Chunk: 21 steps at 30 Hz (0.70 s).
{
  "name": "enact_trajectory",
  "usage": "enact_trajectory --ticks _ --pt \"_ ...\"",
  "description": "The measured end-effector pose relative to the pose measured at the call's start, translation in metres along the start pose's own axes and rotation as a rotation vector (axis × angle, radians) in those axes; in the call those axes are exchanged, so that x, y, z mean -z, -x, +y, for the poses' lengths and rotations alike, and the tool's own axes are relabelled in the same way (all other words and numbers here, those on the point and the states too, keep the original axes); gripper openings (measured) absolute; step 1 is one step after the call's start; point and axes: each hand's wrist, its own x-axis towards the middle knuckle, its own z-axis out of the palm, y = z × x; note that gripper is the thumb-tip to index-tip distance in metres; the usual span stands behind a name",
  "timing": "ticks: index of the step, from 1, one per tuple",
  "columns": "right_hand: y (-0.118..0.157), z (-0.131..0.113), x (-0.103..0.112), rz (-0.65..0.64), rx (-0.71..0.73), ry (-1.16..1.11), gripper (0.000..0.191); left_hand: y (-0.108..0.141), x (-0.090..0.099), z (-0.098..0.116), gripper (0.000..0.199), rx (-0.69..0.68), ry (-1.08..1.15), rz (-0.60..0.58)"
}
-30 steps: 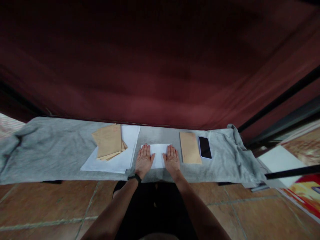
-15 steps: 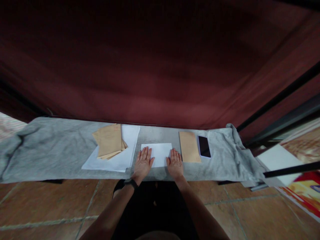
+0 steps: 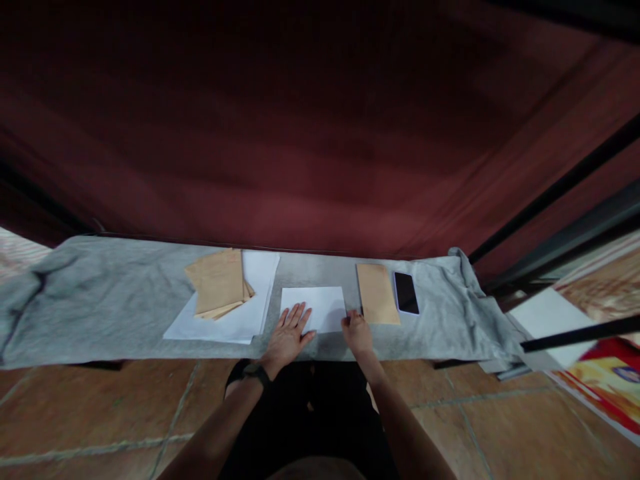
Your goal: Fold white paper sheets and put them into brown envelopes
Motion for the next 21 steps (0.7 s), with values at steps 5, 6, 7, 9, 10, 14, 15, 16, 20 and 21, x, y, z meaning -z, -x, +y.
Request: enact_trajectory --ticks 5,6,7,9,10,14,15,16,20,21 --pt "0.003 0.004 -0.001 -0.028 -0.009 -0.056 0.015 -0.001 0.002 -0.003 0.06 -0.005 -0.006 -0.031" --pt "0.005 0.005 -0.001 -0.031 -0.006 -0.067 0.016 -0.001 0.003 -0.003 0.059 -0.008 -0.006 -0.039" --pt "0.007 0.005 -0.001 -0.032 -0.003 -0.077 0.017 -0.001 0.003 -0.004 0.059 -0.012 -0.005 -0.047" --pt "0.012 0.006 -0.001 -0.03 0.004 -0.092 0.021 -0.001 0.004 -0.004 0.057 -0.021 -0.002 -0.055" --pt "0.013 0.006 -0.001 -0.029 0.008 -0.098 0.023 0.0 0.005 -0.003 0.057 -0.024 -0.002 -0.055" --pt "0.014 0.005 0.002 -0.036 0.0 -0.098 0.027 0.0 0.006 0.007 0.053 -0.042 0.003 -0.055" --pt "0.014 0.005 0.003 -0.041 -0.006 -0.093 0.027 0.0 0.006 0.01 0.052 -0.058 0.011 -0.057" --pt "0.013 0.004 0.004 -0.047 -0.011 -0.087 0.026 0.0 0.006 0.013 0.051 -0.077 0.022 -0.059" --pt "0.013 0.004 0.009 -0.075 -0.008 -0.06 0.025 -0.002 0.006 0.019 0.051 -0.132 0.061 -0.065" --pt "0.014 0.004 0.01 -0.082 -0.007 -0.054 0.025 -0.002 0.006 0.019 0.051 -0.143 0.068 -0.064"
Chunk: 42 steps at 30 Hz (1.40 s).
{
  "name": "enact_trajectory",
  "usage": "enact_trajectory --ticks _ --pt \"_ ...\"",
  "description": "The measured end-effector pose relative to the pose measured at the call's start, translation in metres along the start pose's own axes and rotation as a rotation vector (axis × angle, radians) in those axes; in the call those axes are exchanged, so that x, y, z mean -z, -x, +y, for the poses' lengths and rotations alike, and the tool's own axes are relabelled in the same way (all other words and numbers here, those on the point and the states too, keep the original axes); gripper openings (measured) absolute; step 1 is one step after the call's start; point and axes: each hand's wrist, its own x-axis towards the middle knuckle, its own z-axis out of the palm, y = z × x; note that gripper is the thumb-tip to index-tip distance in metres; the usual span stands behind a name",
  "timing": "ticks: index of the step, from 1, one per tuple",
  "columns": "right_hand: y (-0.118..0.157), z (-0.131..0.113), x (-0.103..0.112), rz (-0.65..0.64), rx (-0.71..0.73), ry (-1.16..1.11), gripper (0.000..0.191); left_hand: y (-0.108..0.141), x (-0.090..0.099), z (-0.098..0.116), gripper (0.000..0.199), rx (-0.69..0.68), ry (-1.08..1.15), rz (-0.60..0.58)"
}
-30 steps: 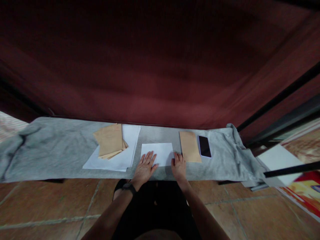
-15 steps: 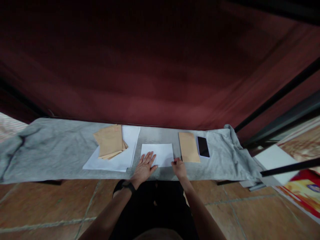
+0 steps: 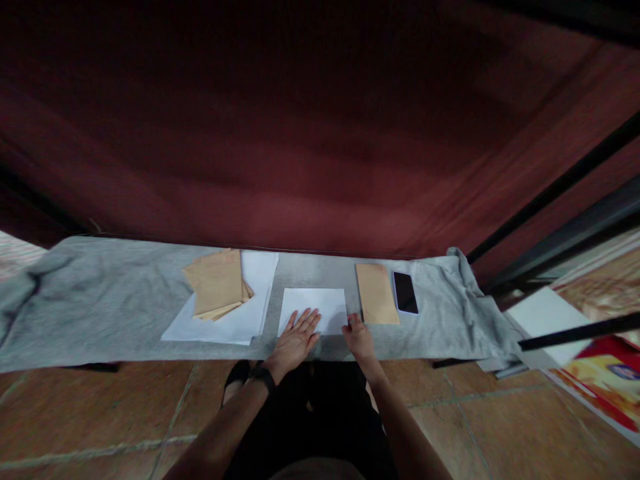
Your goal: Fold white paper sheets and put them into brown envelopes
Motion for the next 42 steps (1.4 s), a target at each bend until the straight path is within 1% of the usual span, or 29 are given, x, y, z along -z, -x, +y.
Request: enact_trajectory --ticks 3,5,7,8,10,11,13,15,17,22,25,27,30,35,39,42 --pt "0.002 -0.002 0.003 0.023 0.012 0.055 0.027 0.004 -0.002 -0.002 0.054 -0.06 0.02 0.009" --pt "0.001 -0.006 0.004 0.073 0.092 0.107 0.029 0.008 -0.003 -0.002 0.055 -0.103 0.035 0.023" --pt "-0.002 -0.014 0.002 0.088 0.276 0.106 0.033 0.012 -0.005 -0.002 0.055 -0.129 0.051 0.044" --pt "-0.005 -0.019 -0.001 0.066 0.397 0.078 0.034 0.014 -0.006 -0.001 0.055 -0.137 0.06 0.054" --pt "-0.011 -0.029 -0.009 -0.021 0.635 0.013 0.037 0.017 -0.005 0.0 0.053 -0.156 0.077 0.067" --pt "-0.014 -0.034 -0.015 -0.067 0.726 0.001 0.039 0.019 -0.004 0.0 0.051 -0.167 0.082 0.067" --pt "-0.02 -0.041 -0.027 -0.12 0.818 0.02 0.041 0.022 -0.003 0.001 0.047 -0.187 0.078 0.062" --pt "-0.028 -0.045 -0.036 -0.124 0.829 0.069 0.042 0.027 -0.001 0.002 0.046 -0.2 0.062 0.059" --pt "-0.038 -0.046 -0.042 -0.115 0.808 0.118 0.043 0.031 0.0 0.002 0.048 -0.209 0.054 0.067" --pt "-0.067 -0.05 -0.043 -0.123 0.74 0.201 0.047 0.034 0.0 0.003 0.054 -0.226 0.061 0.078" --pt "-0.072 -0.051 -0.044 -0.109 0.697 0.229 0.048 0.034 0.0 0.003 0.053 -0.223 0.062 0.076" --pt "-0.067 -0.05 -0.045 -0.103 0.696 0.237 0.049 0.034 0.001 0.003 0.053 -0.222 0.067 0.074" --pt "-0.052 -0.041 -0.045 -0.08 0.737 0.231 0.049 0.034 0.001 0.004 0.053 -0.217 0.066 0.068" --pt "-0.022 -0.022 -0.034 -0.073 0.838 0.217 0.05 0.035 0.002 0.002 0.05 -0.215 0.072 0.079" --pt "-0.002 -0.013 -0.024 -0.106 0.826 0.213 0.049 0.041 0.006 0.003 0.046 -0.214 0.128 0.097" --pt "0.01 -0.009 -0.02 -0.119 0.815 0.203 0.049 0.043 0.004 0.007 0.046 -0.143 0.153 0.12"
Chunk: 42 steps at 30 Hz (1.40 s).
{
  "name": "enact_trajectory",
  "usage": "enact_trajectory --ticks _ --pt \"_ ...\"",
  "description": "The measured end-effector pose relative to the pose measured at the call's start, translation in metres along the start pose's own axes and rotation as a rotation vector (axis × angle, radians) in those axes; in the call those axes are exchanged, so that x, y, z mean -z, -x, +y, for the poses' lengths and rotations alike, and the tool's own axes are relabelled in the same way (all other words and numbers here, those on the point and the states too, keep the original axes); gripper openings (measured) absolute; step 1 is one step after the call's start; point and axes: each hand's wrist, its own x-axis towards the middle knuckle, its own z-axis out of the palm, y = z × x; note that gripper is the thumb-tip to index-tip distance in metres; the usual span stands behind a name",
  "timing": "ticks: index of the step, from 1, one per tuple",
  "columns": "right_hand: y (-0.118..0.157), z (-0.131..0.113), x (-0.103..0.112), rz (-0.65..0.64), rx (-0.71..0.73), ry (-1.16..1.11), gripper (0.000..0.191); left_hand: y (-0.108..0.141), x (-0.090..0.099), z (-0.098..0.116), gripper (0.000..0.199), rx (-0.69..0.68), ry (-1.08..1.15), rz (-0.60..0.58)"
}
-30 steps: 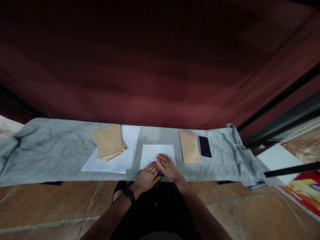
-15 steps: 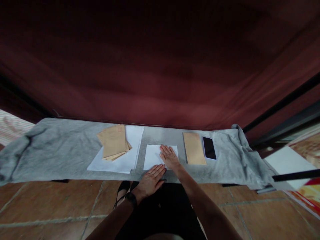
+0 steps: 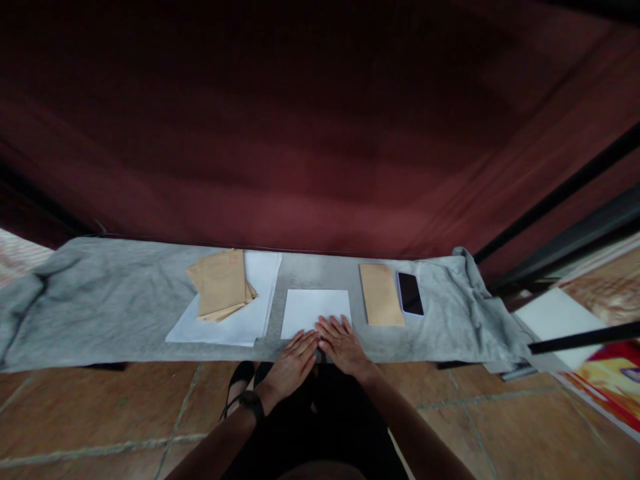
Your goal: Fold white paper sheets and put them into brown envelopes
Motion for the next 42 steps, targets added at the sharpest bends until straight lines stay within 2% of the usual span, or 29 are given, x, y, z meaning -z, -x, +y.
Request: enact_trajectory --ticks 5,10,14,20,25,27,31,34,38,42 --pt "0.009 -0.007 0.001 0.045 -0.018 0.011 0.047 -0.015 -0.018 0.007 0.054 0.203 -0.097 0.066" --pt "0.01 -0.014 -0.004 0.12 -0.11 0.06 0.051 -0.026 -0.029 0.006 0.065 0.29 -0.179 0.102" --pt "0.012 -0.02 -0.011 0.195 -0.215 0.098 0.056 -0.019 -0.028 0.0 0.071 0.351 -0.206 0.146" --pt "0.019 -0.025 -0.017 0.279 -0.322 0.118 0.06 -0.003 -0.022 -0.014 0.069 0.434 -0.246 0.256" --pt "0.021 -0.026 -0.016 0.289 -0.343 0.137 0.06 -0.012 -0.02 -0.016 0.068 0.518 -0.288 0.294" --pt "0.022 -0.027 -0.016 0.283 -0.343 0.139 0.06 -0.025 -0.023 -0.01 0.065 0.496 -0.256 0.272" --pt "0.021 -0.026 -0.016 0.256 -0.349 0.153 0.057 -0.057 -0.037 0.008 0.06 0.316 -0.131 0.126" --pt "0.021 -0.026 -0.017 0.234 -0.354 0.151 0.056 -0.073 -0.045 0.012 0.059 0.326 -0.114 0.041" --pt "0.02 -0.026 -0.017 0.24 -0.369 0.129 0.056 -0.08 -0.044 -0.002 0.061 0.371 -0.134 0.019" --pt "0.019 -0.028 -0.014 0.223 -0.389 0.113 0.058 -0.079 -0.036 -0.024 0.059 0.418 -0.184 0.056"
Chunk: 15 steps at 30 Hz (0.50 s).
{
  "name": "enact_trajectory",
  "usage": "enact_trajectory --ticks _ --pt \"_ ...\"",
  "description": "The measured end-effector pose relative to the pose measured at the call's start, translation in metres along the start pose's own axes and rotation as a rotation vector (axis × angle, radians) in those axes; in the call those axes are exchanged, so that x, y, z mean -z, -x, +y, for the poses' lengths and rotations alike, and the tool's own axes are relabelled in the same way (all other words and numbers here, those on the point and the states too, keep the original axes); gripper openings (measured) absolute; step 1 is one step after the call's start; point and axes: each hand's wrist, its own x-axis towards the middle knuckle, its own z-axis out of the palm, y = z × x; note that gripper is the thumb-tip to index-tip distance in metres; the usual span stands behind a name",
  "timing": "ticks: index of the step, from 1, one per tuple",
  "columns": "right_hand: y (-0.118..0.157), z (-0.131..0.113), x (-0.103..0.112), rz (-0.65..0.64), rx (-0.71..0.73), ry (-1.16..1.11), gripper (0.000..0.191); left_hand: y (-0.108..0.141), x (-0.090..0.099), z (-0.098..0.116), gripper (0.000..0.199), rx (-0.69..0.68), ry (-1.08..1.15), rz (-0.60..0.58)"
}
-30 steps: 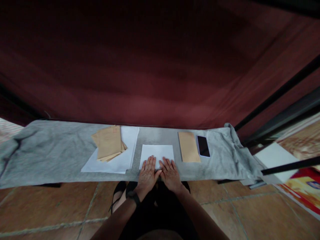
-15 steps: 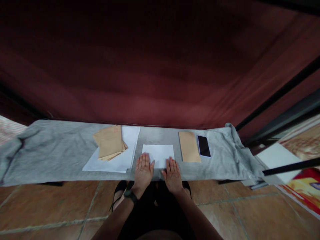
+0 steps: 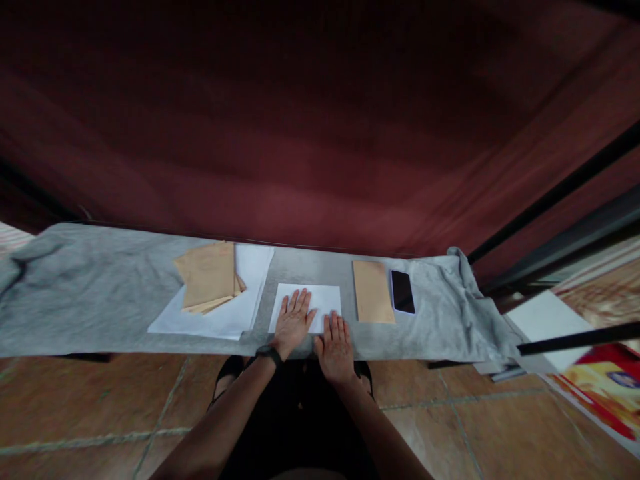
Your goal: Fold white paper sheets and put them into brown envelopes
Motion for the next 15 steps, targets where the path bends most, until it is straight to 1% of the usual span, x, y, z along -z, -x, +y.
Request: enact_trajectory --ticks 3,8,10,15 --pt "-0.001 -0.001 0.002 -0.034 -0.019 -0.005 0.06 -0.004 0.002 -0.01 0.059 0.061 -0.032 0.014" --pt "-0.002 -0.001 0.002 -0.08 -0.035 -0.006 0.063 -0.007 0.003 -0.011 0.059 0.1 -0.073 0.011" --pt "-0.002 0.0 0.0 -0.068 -0.029 -0.023 0.063 -0.007 0.004 -0.011 0.059 0.103 -0.085 0.001" --pt "0.0 0.004 -0.007 0.026 -0.006 -0.098 0.064 -0.007 0.007 -0.011 0.06 0.106 -0.092 -0.026"
